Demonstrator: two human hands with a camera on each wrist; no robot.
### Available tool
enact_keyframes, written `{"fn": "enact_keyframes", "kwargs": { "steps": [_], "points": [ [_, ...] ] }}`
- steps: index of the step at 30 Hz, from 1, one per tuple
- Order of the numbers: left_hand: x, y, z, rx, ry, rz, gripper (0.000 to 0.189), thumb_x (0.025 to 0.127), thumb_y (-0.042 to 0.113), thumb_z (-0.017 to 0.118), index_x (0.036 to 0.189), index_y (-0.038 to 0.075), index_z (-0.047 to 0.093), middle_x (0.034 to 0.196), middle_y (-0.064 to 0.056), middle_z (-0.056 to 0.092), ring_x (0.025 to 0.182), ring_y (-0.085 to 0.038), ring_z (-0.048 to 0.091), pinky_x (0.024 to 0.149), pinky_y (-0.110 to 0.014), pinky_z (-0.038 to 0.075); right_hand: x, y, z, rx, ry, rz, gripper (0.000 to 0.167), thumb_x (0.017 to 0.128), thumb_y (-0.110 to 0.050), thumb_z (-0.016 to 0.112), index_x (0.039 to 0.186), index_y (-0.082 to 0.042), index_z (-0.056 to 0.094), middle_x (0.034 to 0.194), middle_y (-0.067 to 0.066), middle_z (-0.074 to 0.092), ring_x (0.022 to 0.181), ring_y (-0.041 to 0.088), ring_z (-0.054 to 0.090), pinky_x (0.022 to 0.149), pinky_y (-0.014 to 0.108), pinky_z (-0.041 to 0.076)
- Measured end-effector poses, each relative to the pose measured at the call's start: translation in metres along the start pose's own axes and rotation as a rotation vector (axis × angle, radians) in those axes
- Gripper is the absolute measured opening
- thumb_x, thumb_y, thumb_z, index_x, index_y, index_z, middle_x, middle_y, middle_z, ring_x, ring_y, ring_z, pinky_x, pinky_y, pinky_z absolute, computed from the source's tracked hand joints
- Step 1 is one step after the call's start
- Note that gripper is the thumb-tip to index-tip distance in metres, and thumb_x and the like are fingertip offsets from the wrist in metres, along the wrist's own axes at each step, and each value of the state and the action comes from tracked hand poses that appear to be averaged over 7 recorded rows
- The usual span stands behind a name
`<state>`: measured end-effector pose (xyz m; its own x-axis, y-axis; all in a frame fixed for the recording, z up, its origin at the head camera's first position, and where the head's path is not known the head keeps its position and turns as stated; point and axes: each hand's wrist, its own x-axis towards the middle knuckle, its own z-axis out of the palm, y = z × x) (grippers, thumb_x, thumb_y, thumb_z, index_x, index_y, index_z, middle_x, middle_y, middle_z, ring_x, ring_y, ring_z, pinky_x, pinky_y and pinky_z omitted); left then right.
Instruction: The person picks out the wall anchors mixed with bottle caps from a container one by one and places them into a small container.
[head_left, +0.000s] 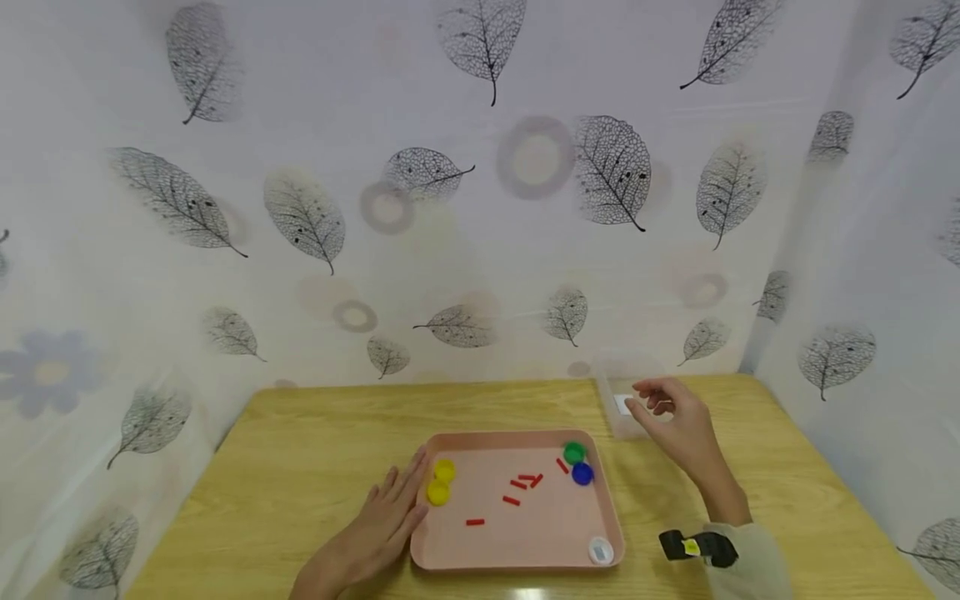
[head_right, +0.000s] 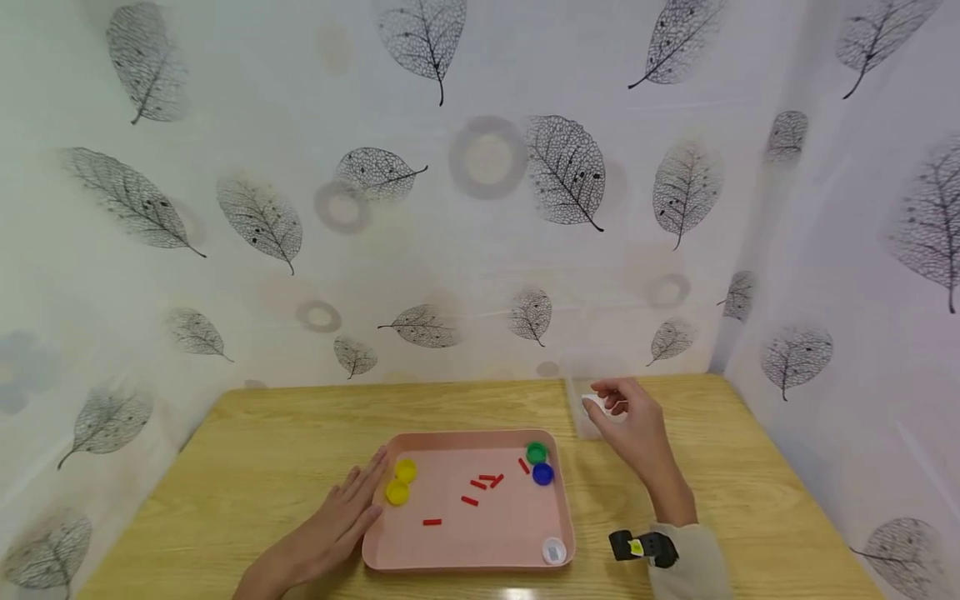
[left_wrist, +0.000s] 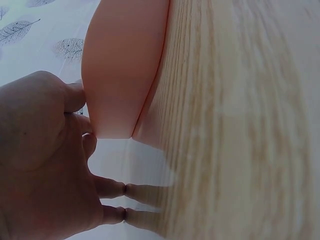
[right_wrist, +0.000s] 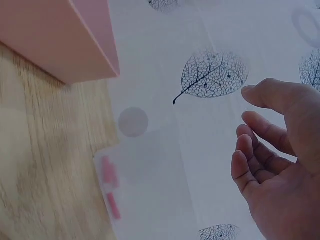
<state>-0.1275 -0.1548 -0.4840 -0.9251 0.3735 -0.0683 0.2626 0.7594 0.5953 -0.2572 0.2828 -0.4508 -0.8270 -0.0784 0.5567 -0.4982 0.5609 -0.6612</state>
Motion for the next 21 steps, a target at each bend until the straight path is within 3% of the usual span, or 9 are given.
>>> {"fn": "enact_keyframes", "kwargs": {
  "steps": [9,15,21],
  "points": [
    [0.003,0.002,-0.007,0.014,0.004,-0.002,0.062,0.114,0.035,0.034,0.166,0.016,0.006,0.172,0.000,-0.002,0.150,-0.053,0.008,0.110,-0.080,0.010,0.003,-0.050,0.013,0.147,-0.066,-0.097,0.027,0.085,0.008,0.079,0.108,-0.004,0.071,0.098,0.013,0.067,0.081,0.016,0.057,0.071,0.017,0.051],
    [0.002,0.002,-0.005,0.015,0.010,0.011,0.061,0.114,0.034,0.034,0.166,0.015,0.007,0.172,-0.001,-0.001,0.150,-0.054,0.008,0.108,-0.082,0.009,-0.012,-0.070,0.037,0.307,-0.175,-0.097,0.028,0.087,0.007,0.077,0.109,-0.009,0.070,0.098,0.007,0.067,0.081,0.014,0.059,0.070,0.021,0.053],
    [-0.003,0.001,-0.001,0.003,0.005,0.010,0.061,0.114,0.034,0.033,0.166,0.013,0.009,0.172,-0.002,0.001,0.149,-0.057,0.009,0.107,-0.083,0.010,-0.028,-0.088,0.064,0.325,-0.222,-0.131,0.024,0.088,0.000,0.079,0.107,-0.013,0.070,0.093,0.000,0.066,0.075,0.012,0.060,0.062,0.027,0.054]
  ]
}}
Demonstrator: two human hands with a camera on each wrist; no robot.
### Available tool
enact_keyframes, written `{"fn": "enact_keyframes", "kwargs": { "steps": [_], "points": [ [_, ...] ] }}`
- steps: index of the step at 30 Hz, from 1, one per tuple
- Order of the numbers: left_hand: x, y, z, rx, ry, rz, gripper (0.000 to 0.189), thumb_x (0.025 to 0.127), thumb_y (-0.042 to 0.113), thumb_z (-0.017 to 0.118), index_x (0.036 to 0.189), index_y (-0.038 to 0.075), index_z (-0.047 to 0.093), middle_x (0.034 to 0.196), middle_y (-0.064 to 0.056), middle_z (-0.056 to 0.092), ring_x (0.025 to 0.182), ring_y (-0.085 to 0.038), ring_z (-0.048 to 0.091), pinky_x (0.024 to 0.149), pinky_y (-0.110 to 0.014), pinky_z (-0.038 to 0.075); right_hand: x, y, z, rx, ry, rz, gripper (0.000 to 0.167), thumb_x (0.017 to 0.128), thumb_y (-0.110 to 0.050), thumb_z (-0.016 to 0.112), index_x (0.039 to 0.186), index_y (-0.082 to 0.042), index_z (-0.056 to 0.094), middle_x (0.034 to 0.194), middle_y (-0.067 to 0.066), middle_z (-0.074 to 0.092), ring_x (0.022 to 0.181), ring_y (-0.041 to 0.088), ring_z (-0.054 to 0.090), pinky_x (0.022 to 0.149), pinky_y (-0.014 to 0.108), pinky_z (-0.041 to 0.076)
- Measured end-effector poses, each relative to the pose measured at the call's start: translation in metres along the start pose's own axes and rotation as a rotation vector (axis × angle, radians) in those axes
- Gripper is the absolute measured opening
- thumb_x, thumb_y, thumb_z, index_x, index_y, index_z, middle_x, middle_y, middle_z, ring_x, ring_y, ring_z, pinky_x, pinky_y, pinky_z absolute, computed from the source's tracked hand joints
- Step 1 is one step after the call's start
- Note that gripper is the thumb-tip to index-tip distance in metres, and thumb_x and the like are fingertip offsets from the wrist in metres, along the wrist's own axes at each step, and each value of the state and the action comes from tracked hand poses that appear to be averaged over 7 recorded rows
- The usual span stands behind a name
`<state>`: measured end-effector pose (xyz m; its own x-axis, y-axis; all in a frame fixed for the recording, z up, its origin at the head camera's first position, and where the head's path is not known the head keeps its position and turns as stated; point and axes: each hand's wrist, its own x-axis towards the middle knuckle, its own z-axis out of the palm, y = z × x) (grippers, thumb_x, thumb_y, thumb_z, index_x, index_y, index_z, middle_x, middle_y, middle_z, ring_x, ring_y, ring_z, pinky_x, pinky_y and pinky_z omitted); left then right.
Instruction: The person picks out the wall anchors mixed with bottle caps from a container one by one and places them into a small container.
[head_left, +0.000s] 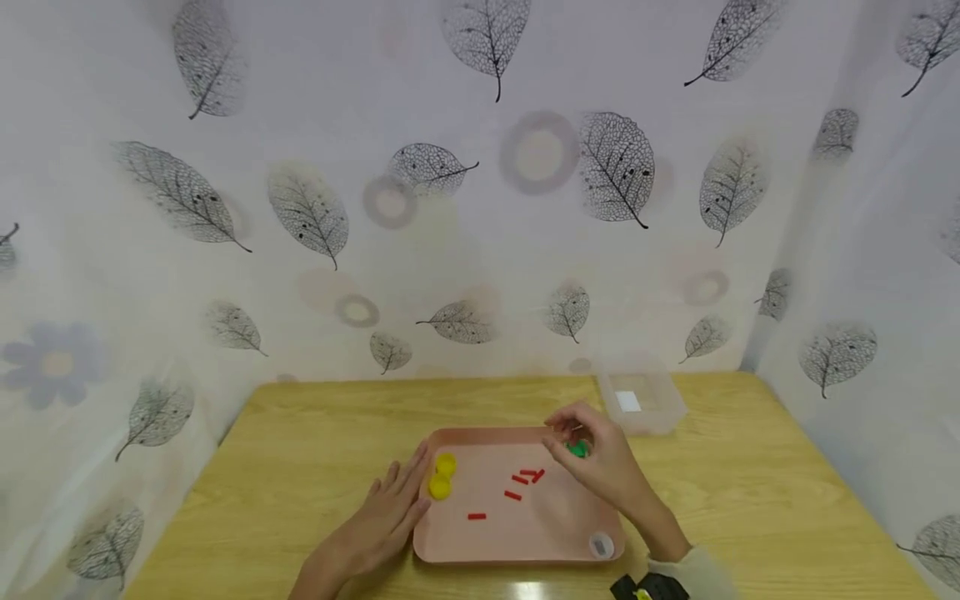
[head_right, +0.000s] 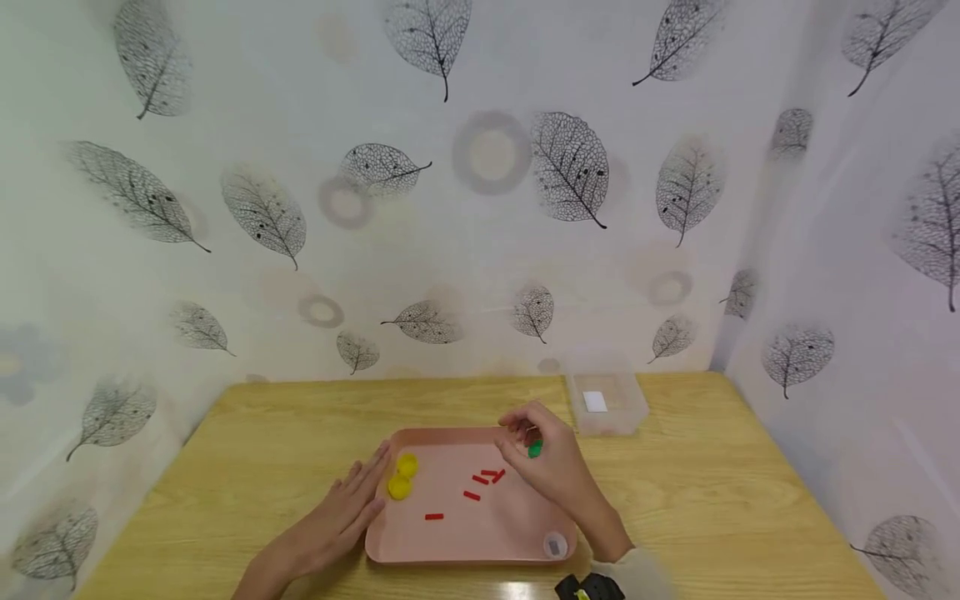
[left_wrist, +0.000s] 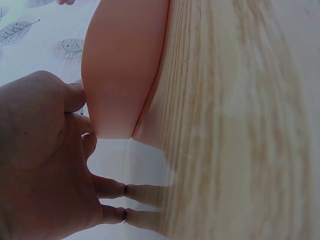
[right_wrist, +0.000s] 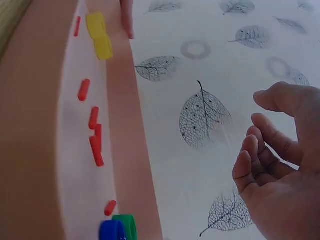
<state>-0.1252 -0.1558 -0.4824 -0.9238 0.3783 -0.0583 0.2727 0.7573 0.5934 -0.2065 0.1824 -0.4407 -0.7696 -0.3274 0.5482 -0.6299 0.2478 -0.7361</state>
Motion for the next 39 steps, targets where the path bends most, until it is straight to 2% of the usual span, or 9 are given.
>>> {"fn": "enact_keyframes", "kwargs": {
  "steps": [4,7,9,11,16,20,24,34,39],
  "points": [
    [0.000,-0.002,0.002,-0.003,-0.006,-0.013,0.061,0.114,0.036,0.033,0.167,0.016,0.009,0.173,-0.001,0.000,0.149,-0.056,0.009,0.107,-0.083,0.010,-0.002,-0.001,0.018,-0.011,-0.029,-0.039,0.022,0.088,-0.004,0.081,0.103,-0.015,0.070,0.090,-0.001,0.066,0.073,0.012,0.059,0.058,0.027,0.055],
    [0.000,-0.004,0.002,-0.002,-0.009,-0.017,0.062,0.114,0.037,0.033,0.167,0.017,0.008,0.173,0.000,0.000,0.149,-0.056,0.009,0.108,-0.083,0.010,-0.003,-0.001,0.028,-0.029,-0.019,-0.110,0.025,0.083,-0.001,0.083,0.099,-0.015,0.070,0.084,-0.001,0.067,0.068,0.014,0.059,0.056,0.027,0.055],
    [0.000,-0.004,0.002,-0.003,-0.011,-0.015,0.062,0.114,0.037,0.033,0.167,0.017,0.009,0.173,0.000,0.000,0.150,-0.055,0.009,0.108,-0.083,0.010,-0.005,-0.001,0.035,-0.040,-0.031,-0.126,0.026,0.081,0.000,0.084,0.098,-0.015,0.070,0.083,-0.001,0.066,0.067,0.016,0.059,0.056,0.028,0.054],
    [0.000,-0.004,0.002,-0.003,-0.012,-0.015,0.062,0.114,0.037,0.033,0.167,0.017,0.009,0.173,0.000,0.000,0.150,-0.055,0.009,0.107,-0.083,0.010,-0.007,-0.001,0.041,-0.034,-0.071,-0.104,0.026,0.081,0.000,0.084,0.098,-0.015,0.070,0.084,-0.001,0.066,0.068,0.019,0.060,0.057,0.029,0.055],
    [0.000,-0.003,0.001,0.002,-0.012,-0.019,0.062,0.114,0.037,0.033,0.167,0.018,0.009,0.173,0.000,0.000,0.150,-0.055,0.010,0.107,-0.083,0.011,-0.014,-0.003,0.057,-0.023,-0.198,0.040,0.023,0.086,-0.002,0.081,0.100,-0.014,0.067,0.091,-0.002,0.063,0.074,0.024,0.061,0.064,0.030,0.057],
    [0.001,-0.002,0.000,0.016,-0.003,-0.007,0.061,0.114,0.036,0.033,0.167,0.016,0.010,0.173,-0.001,0.001,0.149,-0.056,0.011,0.107,-0.083,0.012,-0.016,-0.003,0.066,-0.048,-0.249,0.059,0.019,0.086,-0.002,0.080,0.097,-0.009,0.066,0.090,0.002,0.062,0.075,0.019,0.060,0.066,0.028,0.056],
    [0.002,-0.002,0.000,0.012,-0.003,0.000,0.061,0.114,0.035,0.034,0.166,0.014,0.011,0.173,-0.002,0.002,0.150,-0.056,0.010,0.107,-0.084,0.011,-0.019,-0.001,0.073,-0.024,-0.284,0.087,0.017,0.086,-0.003,0.079,0.097,-0.004,0.067,0.088,0.006,0.062,0.075,0.016,0.058,0.066,0.026,0.055],
    [0.001,-0.002,0.000,-0.001,-0.005,-0.013,0.062,0.114,0.036,0.034,0.166,0.015,0.011,0.173,-0.002,0.003,0.149,-0.056,0.011,0.106,-0.084,0.012,-0.029,0.005,0.082,-0.011,-0.403,0.207,0.014,0.088,-0.008,0.078,0.098,-0.010,0.068,0.090,-0.003,0.062,0.079,0.007,0.059,0.069,0.021,0.054],
    [0.001,-0.001,0.000,0.012,-0.005,-0.003,0.061,0.114,0.035,0.034,0.166,0.013,0.011,0.173,-0.003,0.003,0.149,-0.057,0.011,0.106,-0.084,0.012,-0.032,0.006,0.085,-0.024,-0.429,0.197,0.013,0.087,-0.008,0.080,0.094,-0.011,0.069,0.087,-0.005,0.061,0.078,0.004,0.057,0.069,0.020,0.053]
  ]
}}
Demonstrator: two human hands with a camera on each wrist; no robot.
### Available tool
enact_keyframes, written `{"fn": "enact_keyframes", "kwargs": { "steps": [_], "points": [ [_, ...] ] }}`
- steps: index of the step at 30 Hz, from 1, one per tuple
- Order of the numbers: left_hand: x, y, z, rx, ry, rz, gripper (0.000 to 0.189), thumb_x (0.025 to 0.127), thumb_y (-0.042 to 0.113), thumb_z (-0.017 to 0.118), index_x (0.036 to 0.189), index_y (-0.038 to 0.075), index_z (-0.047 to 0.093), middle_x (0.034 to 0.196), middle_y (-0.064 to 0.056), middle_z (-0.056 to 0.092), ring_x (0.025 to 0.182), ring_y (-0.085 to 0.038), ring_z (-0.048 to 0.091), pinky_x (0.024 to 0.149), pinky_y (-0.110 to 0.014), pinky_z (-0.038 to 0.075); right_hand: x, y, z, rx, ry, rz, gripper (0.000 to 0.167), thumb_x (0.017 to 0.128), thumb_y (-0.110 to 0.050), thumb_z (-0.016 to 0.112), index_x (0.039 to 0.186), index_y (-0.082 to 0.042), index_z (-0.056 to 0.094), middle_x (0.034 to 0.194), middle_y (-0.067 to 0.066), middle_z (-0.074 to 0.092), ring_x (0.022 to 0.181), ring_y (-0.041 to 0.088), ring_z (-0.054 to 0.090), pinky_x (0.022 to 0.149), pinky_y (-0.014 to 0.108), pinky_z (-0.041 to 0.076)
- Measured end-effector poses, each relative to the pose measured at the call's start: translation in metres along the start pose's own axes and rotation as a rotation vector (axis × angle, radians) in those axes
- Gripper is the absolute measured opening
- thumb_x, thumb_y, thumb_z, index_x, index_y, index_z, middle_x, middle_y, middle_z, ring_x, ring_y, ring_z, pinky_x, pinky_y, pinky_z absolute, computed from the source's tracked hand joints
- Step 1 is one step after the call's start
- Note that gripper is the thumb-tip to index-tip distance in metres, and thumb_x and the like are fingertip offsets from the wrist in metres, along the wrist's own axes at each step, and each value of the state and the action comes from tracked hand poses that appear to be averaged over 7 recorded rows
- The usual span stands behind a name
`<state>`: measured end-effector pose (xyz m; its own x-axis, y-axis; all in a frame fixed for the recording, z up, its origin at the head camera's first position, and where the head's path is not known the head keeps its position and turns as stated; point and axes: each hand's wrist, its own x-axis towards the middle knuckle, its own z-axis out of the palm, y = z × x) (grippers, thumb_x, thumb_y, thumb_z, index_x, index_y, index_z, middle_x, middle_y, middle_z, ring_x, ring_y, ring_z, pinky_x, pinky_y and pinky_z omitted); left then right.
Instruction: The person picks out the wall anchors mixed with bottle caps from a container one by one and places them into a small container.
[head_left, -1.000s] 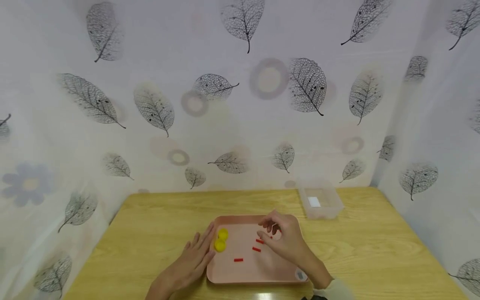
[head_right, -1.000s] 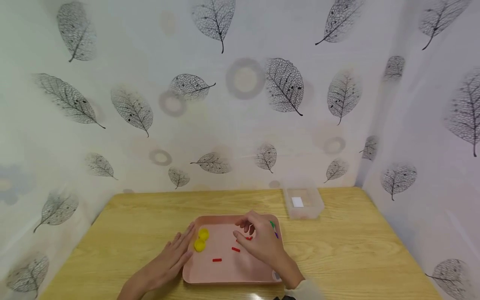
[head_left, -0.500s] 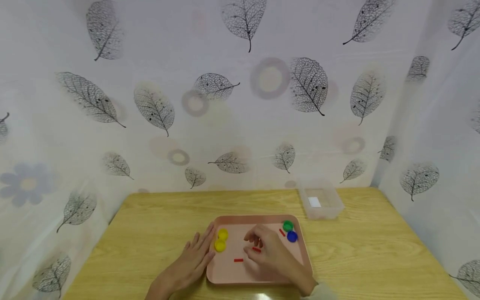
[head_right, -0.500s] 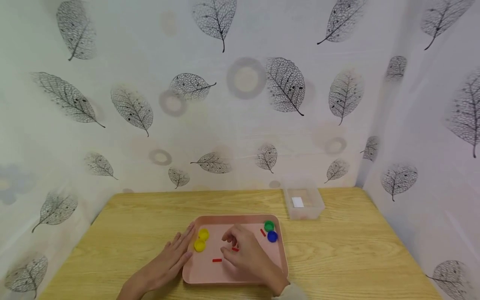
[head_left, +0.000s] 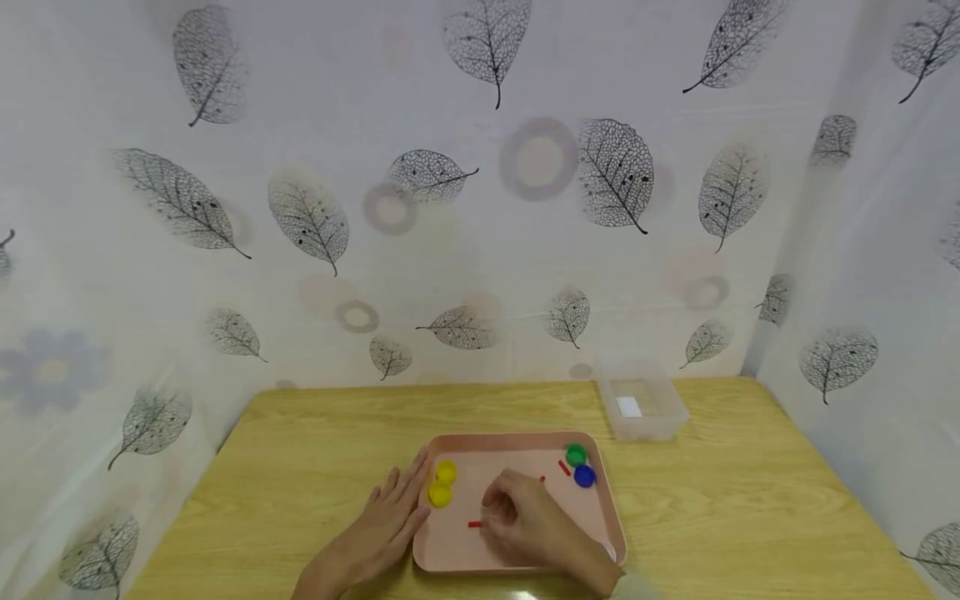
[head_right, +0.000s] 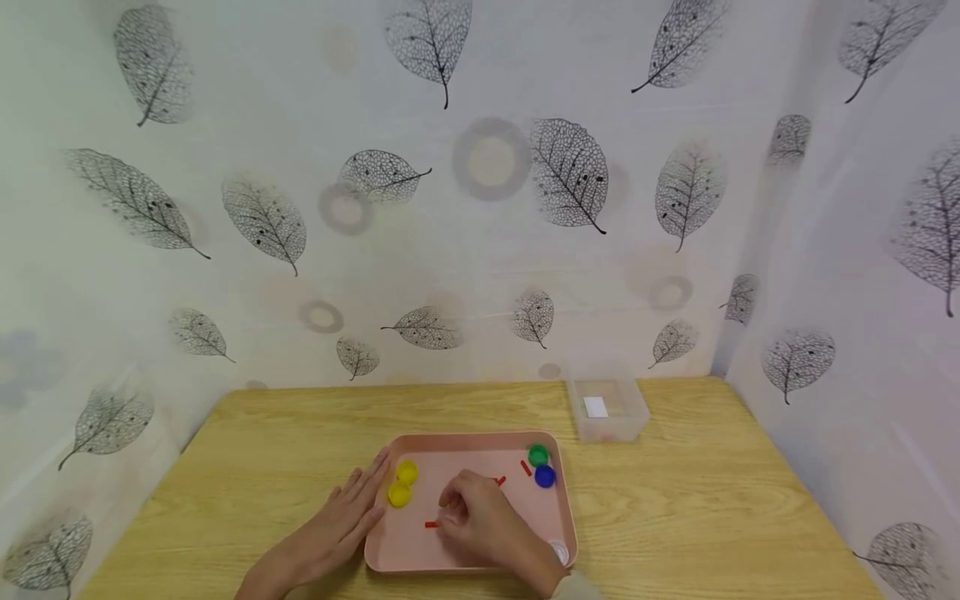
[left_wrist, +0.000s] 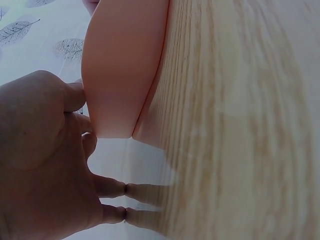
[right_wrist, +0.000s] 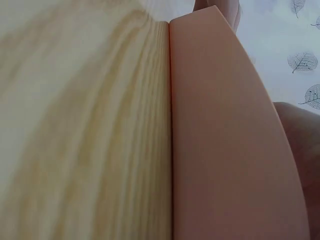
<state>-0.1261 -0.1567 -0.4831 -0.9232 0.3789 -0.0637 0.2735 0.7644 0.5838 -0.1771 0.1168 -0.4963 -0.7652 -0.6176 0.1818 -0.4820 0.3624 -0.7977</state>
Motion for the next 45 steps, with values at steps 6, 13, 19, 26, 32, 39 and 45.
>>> {"fn": "enact_keyframes", "kwargs": {
  "steps": [6,13,19,26,32,39,45],
  "points": [
    [-0.003,0.005,0.001,-0.006,-0.002,-0.002,0.061,0.114,0.035,0.034,0.166,0.014,0.010,0.173,-0.002,0.002,0.149,-0.057,0.011,0.106,-0.084,0.012,-0.003,-0.001,0.004,0.000,-0.050,0.037,0.013,0.087,-0.012,0.080,0.092,-0.012,0.069,0.085,-0.009,0.058,0.075,0.001,0.054,0.068,0.019,0.052],
    [-0.006,0.010,0.003,-0.003,0.004,-0.005,0.061,0.114,0.034,0.034,0.166,0.013,0.012,0.172,-0.003,0.002,0.149,-0.057,0.011,0.106,-0.084,0.012,-0.004,-0.004,0.006,-0.056,-0.081,0.044,0.011,0.088,-0.014,0.080,0.091,-0.013,0.070,0.084,-0.011,0.056,0.074,0.000,0.052,0.067,0.018,0.051],
    [-0.008,0.012,0.005,0.003,0.016,0.003,0.061,0.113,0.033,0.035,0.166,0.011,0.013,0.172,-0.005,0.004,0.148,-0.059,0.013,0.105,-0.085,0.014,-0.007,-0.007,0.006,-0.104,-0.100,0.025,0.006,0.091,-0.012,0.076,0.090,-0.014,0.071,0.082,-0.013,0.054,0.073,-0.001,0.051,0.066,0.017,0.050],
    [-0.009,0.016,0.004,-0.003,0.016,-0.008,0.060,0.114,0.033,0.035,0.166,0.012,0.013,0.172,-0.003,0.004,0.148,-0.057,0.012,0.106,-0.084,0.013,-0.008,-0.008,0.006,-0.121,-0.122,0.011,0.009,0.092,-0.011,0.075,0.089,-0.016,0.069,0.084,-0.014,0.054,0.074,-0.003,0.052,0.066,0.016,0.051],
    [-0.010,0.016,0.005,-0.009,0.003,-0.012,0.061,0.114,0.034,0.034,0.166,0.013,0.012,0.172,-0.003,0.003,0.149,-0.057,0.011,0.106,-0.084,0.013,-0.011,-0.008,0.006,-0.123,-0.132,0.014,0.009,0.092,-0.011,0.075,0.088,-0.016,0.069,0.083,-0.014,0.053,0.073,-0.004,0.051,0.065,0.015,0.050],
    [-0.009,0.015,0.007,-0.006,0.009,-0.018,0.060,0.114,0.035,0.034,0.166,0.014,0.013,0.173,-0.002,0.003,0.150,-0.055,0.010,0.107,-0.083,0.012,-0.011,-0.005,0.007,-0.141,-0.126,0.012,0.008,0.091,-0.012,0.075,0.088,-0.015,0.069,0.084,-0.014,0.052,0.074,-0.003,0.050,0.067,0.016,0.050],
    [-0.009,0.014,0.008,-0.006,0.012,-0.021,0.061,0.114,0.035,0.034,0.166,0.013,0.013,0.172,-0.002,0.003,0.150,-0.055,0.010,0.107,-0.084,0.012,-0.011,-0.006,0.007,-0.141,-0.129,-0.002,0.009,0.091,-0.011,0.075,0.087,-0.014,0.068,0.084,-0.014,0.051,0.074,-0.003,0.050,0.067,0.015,0.050]
  ]
}}
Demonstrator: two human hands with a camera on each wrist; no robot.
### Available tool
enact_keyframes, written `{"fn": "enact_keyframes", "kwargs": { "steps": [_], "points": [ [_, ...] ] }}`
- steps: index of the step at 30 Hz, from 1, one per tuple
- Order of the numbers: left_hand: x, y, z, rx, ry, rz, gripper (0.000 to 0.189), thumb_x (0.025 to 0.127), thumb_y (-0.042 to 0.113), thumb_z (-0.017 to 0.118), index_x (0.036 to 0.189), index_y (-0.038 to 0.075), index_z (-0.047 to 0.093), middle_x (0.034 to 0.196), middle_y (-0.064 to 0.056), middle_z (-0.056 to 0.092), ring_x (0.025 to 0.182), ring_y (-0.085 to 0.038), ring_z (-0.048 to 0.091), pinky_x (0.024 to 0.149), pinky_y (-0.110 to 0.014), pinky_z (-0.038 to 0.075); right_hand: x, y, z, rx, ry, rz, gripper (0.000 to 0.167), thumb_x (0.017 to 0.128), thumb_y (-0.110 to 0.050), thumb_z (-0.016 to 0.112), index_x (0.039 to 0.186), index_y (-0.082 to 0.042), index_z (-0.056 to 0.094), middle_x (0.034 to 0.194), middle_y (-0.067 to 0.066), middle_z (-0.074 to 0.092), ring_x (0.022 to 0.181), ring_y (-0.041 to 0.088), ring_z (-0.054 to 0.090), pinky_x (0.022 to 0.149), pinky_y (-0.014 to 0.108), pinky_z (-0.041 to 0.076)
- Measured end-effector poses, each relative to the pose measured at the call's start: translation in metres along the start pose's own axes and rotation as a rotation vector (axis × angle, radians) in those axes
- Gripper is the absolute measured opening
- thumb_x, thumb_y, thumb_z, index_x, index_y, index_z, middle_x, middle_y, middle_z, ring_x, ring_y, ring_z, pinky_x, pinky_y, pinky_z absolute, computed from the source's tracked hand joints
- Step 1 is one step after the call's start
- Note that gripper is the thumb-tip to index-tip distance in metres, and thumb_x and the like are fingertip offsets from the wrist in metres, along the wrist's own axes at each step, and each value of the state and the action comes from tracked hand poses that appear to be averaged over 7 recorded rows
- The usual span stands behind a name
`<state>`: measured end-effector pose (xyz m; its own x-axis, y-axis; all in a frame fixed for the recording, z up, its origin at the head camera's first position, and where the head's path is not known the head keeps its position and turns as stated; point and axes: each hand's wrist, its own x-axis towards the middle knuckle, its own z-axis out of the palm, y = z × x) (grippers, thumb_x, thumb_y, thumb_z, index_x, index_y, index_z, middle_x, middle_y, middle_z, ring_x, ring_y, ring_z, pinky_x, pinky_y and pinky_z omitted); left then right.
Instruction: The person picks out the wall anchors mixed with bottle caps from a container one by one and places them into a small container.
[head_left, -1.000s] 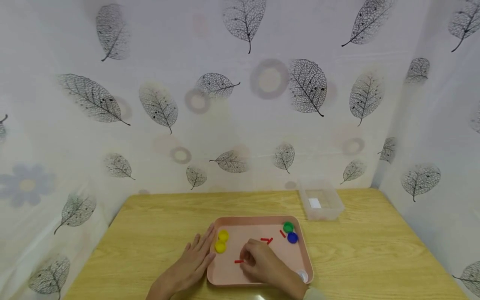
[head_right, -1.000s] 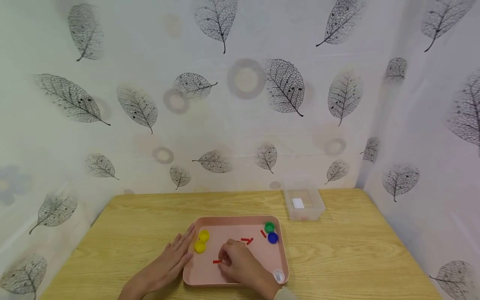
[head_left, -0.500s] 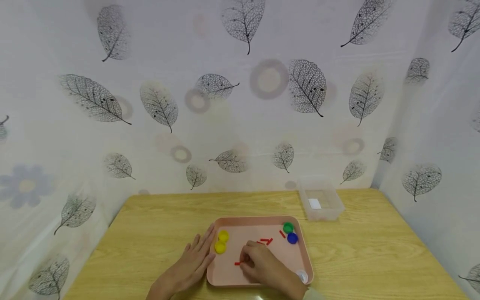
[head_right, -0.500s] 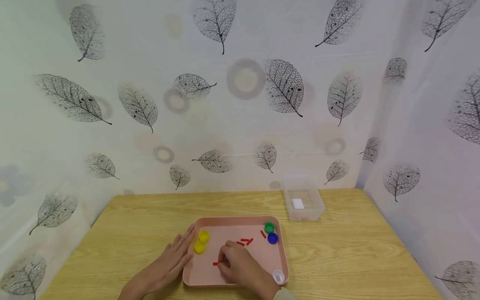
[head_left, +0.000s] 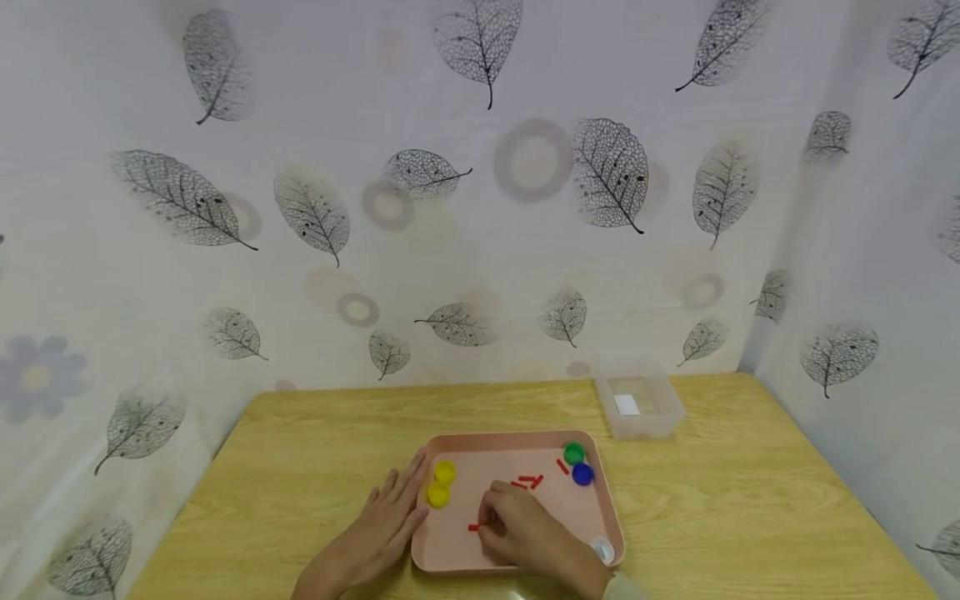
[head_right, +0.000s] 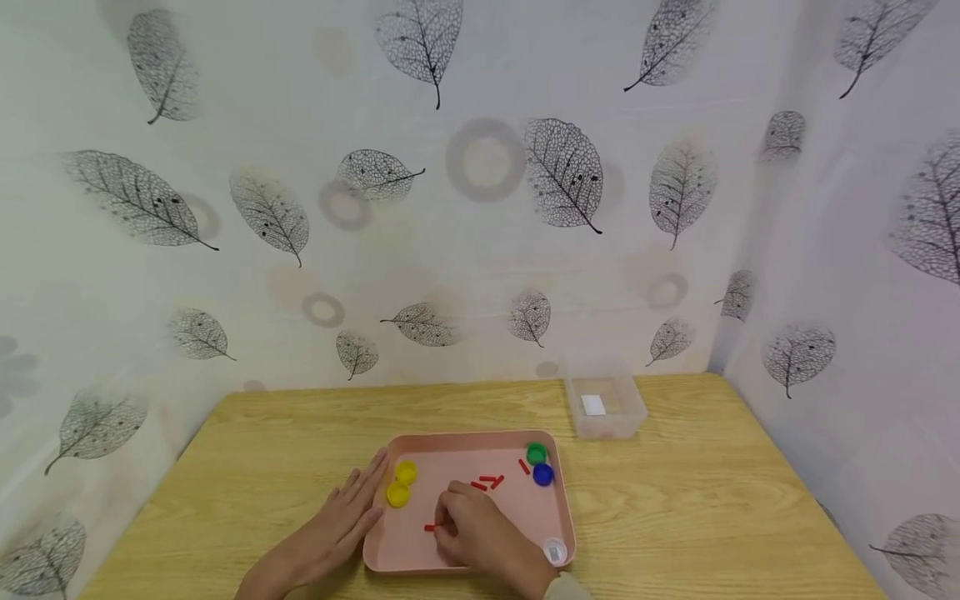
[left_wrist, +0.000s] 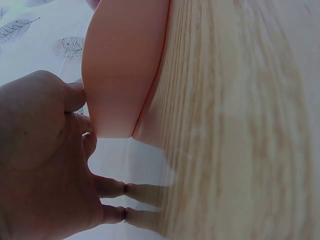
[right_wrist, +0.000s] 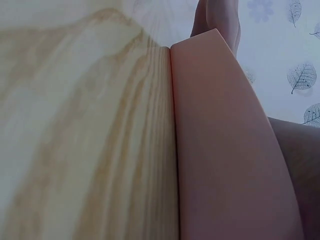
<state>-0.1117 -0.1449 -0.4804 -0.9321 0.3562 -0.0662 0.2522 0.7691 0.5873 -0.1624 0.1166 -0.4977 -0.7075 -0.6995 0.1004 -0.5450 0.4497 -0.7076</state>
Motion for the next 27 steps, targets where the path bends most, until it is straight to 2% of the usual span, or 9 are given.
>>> {"fn": "enact_keyframes", "kwargs": {
  "steps": [4,11,16,27],
  "points": [
    [-0.001,0.000,0.001,-0.003,0.003,0.008,0.061,0.114,0.034,0.035,0.166,0.012,0.012,0.172,-0.003,0.003,0.149,-0.056,0.010,0.106,-0.084,0.012,0.000,-0.001,-0.001,0.001,-0.003,-0.014,0.009,0.090,-0.011,0.075,0.087,-0.014,0.068,0.084,-0.014,0.051,0.073,-0.004,0.050,0.066,0.015,0.050],
    [-0.001,-0.002,0.002,-0.002,0.012,0.019,0.061,0.114,0.033,0.034,0.166,0.013,0.011,0.173,-0.003,0.003,0.147,-0.059,0.012,0.106,-0.084,0.013,-0.001,-0.003,-0.003,-0.047,0.048,-0.067,0.010,0.091,-0.014,0.075,0.086,-0.017,0.067,0.083,-0.014,0.051,0.074,-0.003,0.049,0.067,0.014,0.049],
    [-0.001,-0.002,0.001,-0.007,0.003,0.016,0.061,0.114,0.034,0.034,0.166,0.013,0.010,0.172,-0.003,0.002,0.148,-0.058,0.012,0.106,-0.084,0.013,-0.003,-0.005,-0.009,0.016,0.051,-0.012,0.011,0.093,-0.016,0.074,0.087,-0.018,0.065,0.084,-0.014,0.051,0.075,-0.001,0.050,0.068,0.017,0.050],
    [-0.001,0.000,-0.001,-0.018,-0.025,-0.005,0.061,0.114,0.035,0.032,0.166,0.015,0.008,0.172,-0.001,-0.001,0.148,-0.057,0.011,0.106,-0.084,0.010,-0.004,-0.011,-0.030,0.022,0.122,0.039,0.012,0.090,-0.010,0.073,0.088,-0.019,0.066,0.085,-0.011,0.056,0.076,0.006,0.055,0.068,0.020,0.051]
  ]
}}
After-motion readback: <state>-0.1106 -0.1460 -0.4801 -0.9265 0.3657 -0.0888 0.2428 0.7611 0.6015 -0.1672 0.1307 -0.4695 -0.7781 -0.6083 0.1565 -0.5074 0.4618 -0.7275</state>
